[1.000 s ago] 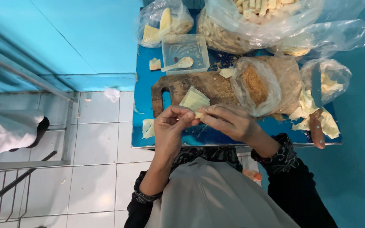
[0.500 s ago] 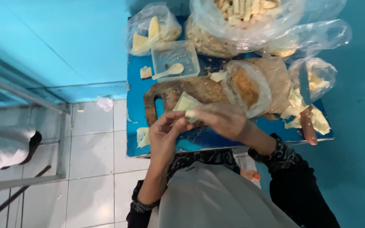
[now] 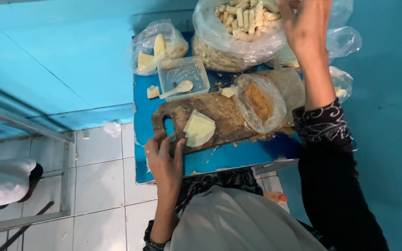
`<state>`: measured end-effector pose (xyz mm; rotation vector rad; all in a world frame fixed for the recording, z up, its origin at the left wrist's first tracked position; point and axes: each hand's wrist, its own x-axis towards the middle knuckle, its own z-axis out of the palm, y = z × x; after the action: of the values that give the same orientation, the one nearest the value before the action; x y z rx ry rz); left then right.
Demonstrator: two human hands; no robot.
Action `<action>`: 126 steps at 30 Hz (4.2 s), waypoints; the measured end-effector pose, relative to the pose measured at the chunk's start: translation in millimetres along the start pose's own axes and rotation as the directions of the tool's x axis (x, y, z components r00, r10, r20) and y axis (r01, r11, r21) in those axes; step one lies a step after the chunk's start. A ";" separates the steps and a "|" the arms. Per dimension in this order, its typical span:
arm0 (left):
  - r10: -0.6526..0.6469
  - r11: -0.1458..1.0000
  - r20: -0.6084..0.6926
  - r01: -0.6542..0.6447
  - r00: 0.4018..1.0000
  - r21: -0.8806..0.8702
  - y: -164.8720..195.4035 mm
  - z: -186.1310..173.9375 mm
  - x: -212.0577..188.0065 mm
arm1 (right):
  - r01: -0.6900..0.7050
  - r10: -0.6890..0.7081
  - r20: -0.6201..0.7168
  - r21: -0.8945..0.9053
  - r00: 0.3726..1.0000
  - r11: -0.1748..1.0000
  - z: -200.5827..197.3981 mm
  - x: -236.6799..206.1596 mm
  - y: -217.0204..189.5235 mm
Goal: The person sits at a small blue table and folds thin yellow pastry sheets on a wooden board, then rolls each folded sheet into a tight stick by hand. Finished rolled sticks are placed into a large plastic bag with other completed rolls.
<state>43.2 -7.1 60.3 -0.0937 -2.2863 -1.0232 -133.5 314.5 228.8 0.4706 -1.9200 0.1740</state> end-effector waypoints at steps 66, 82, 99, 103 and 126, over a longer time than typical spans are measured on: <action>0.162 0.971 0.007 -0.159 0.987 -0.177 -22.0 67.5 -6.6 | -0.355 0.152 0.542 0.293 0.827 0.888 3.0 -176.4 -177.0; 0.117 0.988 0.044 -0.111 0.992 -0.112 -17.9 62.9 -5.7 | -0.703 0.297 0.683 0.447 0.668 0.553 13.1 -190.5 -190.0; 0.316 0.935 0.284 -0.349 0.905 0.070 -35.2 45.0 16.8 | -0.451 -0.256 0.671 0.686 0.696 0.571 14.3 -167.9 -149.4; 0.276 0.956 0.256 -0.292 0.927 0.028 -32.8 46.4 15.9 | -0.412 -0.197 0.671 0.632 0.715 0.657 26.1 -168.8 -150.5; 0.153 0.988 0.200 -0.146 0.968 -0.052 -30.4 50.5 25.1 | -0.335 -0.068 0.676 0.447 0.733 0.829 54.2 -173.3 -145.5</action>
<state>-12.1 2.2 29.3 -0.3974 -2.4006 -1.0170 -65.4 205.6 34.8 0.8573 -2.6326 0.7656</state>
